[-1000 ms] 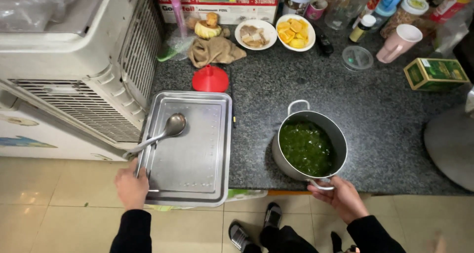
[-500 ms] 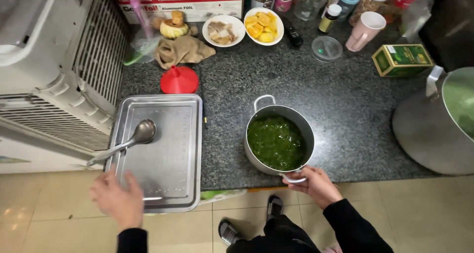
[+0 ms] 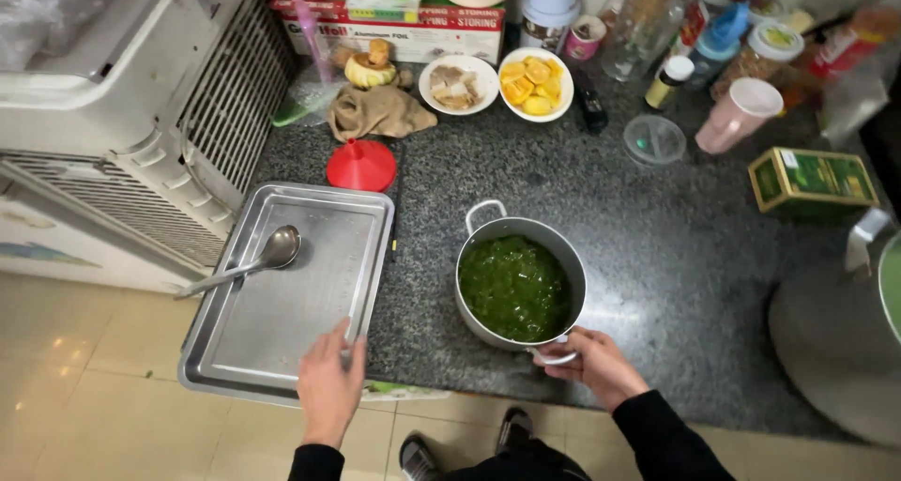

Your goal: The person retrieves a pot and a tray, then uses a spoon to scrape and transfer green jelly from the pot into the tray.

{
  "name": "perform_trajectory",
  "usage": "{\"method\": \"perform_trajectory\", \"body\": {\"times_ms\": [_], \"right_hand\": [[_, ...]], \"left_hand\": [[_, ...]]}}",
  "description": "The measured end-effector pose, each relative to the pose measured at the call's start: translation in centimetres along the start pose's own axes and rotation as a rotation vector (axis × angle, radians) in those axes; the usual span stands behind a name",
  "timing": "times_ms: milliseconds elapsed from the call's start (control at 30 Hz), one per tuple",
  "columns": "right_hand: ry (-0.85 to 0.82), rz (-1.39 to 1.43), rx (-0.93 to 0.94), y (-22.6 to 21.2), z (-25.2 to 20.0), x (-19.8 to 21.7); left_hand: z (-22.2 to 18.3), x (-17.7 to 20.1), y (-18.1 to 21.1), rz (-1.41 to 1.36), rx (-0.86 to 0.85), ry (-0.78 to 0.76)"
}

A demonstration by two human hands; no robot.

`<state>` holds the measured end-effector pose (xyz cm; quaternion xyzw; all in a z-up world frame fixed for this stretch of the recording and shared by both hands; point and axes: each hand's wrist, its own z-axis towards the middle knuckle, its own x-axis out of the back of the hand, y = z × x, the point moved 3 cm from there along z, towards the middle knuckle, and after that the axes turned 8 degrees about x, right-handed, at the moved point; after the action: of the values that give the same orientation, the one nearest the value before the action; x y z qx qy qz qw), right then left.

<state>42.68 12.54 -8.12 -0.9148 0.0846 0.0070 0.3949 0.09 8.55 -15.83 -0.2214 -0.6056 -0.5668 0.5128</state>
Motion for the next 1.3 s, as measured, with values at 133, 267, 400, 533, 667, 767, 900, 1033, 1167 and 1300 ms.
{"method": "perform_trajectory", "body": {"times_ms": [133,267,400,533,667,767,900,1033,1167,1300], "right_hand": [[-0.050,-0.040,0.005,-0.4,2.6,0.9],[-0.069,-0.035,-0.015,-2.9,3.8,0.3],[-0.071,-0.017,-0.030,-3.9,5.9,-0.2],[-0.052,-0.053,-0.041,-3.8,7.5,-0.1],[0.085,0.115,-0.024,-3.0,10.0,0.3],[0.081,0.041,-0.049,-5.0,10.1,-0.7],[0.066,-0.055,-0.072,-4.7,11.5,-0.1],[0.132,0.013,-0.168,-4.2,12.5,0.9],[0.089,0.100,-0.198,-3.9,12.9,1.5],[-0.019,-0.136,-0.201,-5.1,12.3,0.7]], "left_hand": [[-0.1,-0.9,3.1,-0.091,-0.006,-0.025],[3.6,-0.2,6.7,-0.229,0.069,-0.131],[11.5,-2.7,5.3,-0.276,0.006,-0.040],[20.9,-4.3,5.2,-0.259,-0.016,-0.046],[29.2,-4.2,8.1,-0.184,0.078,-0.197],[34.2,-9.1,7.2,-0.013,0.102,-0.265],[38.6,-12.4,6.3,0.058,0.119,-0.266],[42.4,-8.0,7.7,-0.055,0.142,-0.172],[46.5,-5.2,8.2,-0.205,0.066,-0.009],[48.3,-7.0,9.2,-0.193,0.129,-0.045]]}}
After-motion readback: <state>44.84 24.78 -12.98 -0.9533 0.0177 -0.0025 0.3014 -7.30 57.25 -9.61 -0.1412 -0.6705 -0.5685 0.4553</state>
